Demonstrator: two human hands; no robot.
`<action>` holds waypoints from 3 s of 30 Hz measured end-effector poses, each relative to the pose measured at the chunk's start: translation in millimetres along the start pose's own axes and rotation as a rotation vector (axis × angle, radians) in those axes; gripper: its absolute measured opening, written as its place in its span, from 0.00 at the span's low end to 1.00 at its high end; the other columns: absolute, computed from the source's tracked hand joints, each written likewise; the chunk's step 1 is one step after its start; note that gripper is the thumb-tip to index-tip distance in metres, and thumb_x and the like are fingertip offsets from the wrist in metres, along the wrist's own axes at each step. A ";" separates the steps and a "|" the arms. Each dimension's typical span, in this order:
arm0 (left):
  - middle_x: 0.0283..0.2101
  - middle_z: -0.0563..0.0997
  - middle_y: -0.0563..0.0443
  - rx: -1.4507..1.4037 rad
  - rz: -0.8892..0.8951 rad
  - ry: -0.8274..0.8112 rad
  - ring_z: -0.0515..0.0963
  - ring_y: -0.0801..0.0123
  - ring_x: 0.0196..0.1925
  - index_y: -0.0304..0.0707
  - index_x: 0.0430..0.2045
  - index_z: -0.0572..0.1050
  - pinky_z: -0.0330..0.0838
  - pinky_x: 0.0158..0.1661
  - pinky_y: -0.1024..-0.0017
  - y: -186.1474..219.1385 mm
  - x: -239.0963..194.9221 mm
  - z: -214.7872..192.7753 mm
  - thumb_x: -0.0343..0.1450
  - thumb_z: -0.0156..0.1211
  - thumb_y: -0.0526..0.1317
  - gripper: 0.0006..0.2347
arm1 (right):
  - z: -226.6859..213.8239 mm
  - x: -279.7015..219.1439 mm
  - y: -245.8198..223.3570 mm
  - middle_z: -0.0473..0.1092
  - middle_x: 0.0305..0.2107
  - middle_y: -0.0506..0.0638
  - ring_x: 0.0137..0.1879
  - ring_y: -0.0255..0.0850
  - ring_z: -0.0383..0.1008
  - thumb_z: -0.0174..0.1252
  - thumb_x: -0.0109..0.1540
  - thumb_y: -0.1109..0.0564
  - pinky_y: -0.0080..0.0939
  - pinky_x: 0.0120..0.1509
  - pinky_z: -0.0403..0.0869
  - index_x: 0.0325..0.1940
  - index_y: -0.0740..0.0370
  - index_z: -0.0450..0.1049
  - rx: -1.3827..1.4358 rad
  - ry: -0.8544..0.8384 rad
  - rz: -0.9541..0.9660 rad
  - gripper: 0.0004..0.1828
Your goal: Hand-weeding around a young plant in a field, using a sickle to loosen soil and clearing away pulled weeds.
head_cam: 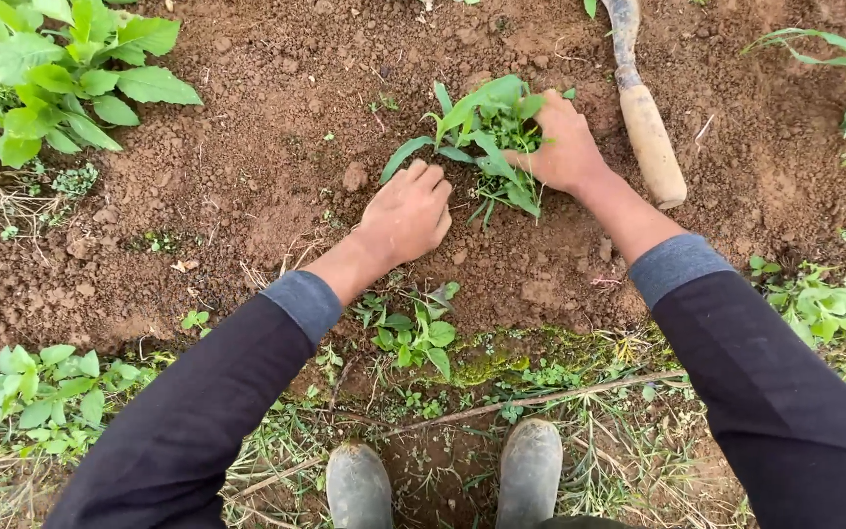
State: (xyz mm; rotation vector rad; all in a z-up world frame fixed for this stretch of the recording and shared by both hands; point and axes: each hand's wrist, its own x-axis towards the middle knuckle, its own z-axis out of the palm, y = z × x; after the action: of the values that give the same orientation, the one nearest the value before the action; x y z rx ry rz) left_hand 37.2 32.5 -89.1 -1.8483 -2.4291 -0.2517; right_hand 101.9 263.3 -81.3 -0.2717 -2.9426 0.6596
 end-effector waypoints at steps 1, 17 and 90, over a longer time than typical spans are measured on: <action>0.32 0.72 0.45 0.001 -0.004 -0.001 0.67 0.62 0.35 0.33 0.27 0.72 0.66 0.37 0.66 -0.2 4.1 2.0 0.67 0.44 0.40 0.09 | 3.9 4.0 4.3 0.63 0.45 0.56 0.55 0.50 0.61 0.65 0.51 0.46 0.59 0.60 0.58 0.49 0.63 0.64 0.002 -0.002 -0.004 0.29; 0.42 0.72 0.47 -0.238 -0.413 0.064 0.67 0.56 0.48 0.34 0.36 0.73 0.58 0.52 0.56 -33.3 47.8 26.6 0.63 0.61 0.44 0.14 | 24.3 29.5 6.9 0.69 0.41 0.54 0.44 0.50 0.69 0.56 0.50 0.64 0.48 0.45 0.68 0.49 0.58 0.66 0.173 -0.013 -0.212 0.23; 0.32 0.69 0.42 -0.692 -0.518 0.076 0.78 0.51 0.37 0.36 0.33 0.69 0.77 0.30 0.68 -54.8 52.4 51.5 0.65 0.60 0.41 0.10 | -43.2 -44.2 -49.0 0.62 0.47 0.65 0.55 0.59 0.65 0.53 0.57 0.57 0.60 0.60 0.63 0.48 0.65 0.66 0.080 -0.422 0.186 0.16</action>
State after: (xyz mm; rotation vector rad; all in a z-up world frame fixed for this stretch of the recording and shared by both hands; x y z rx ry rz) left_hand -27.8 77.1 -135.8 -1.2549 -2.9468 -1.3042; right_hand 144.2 228.8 -24.5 -0.4532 -3.3033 0.9641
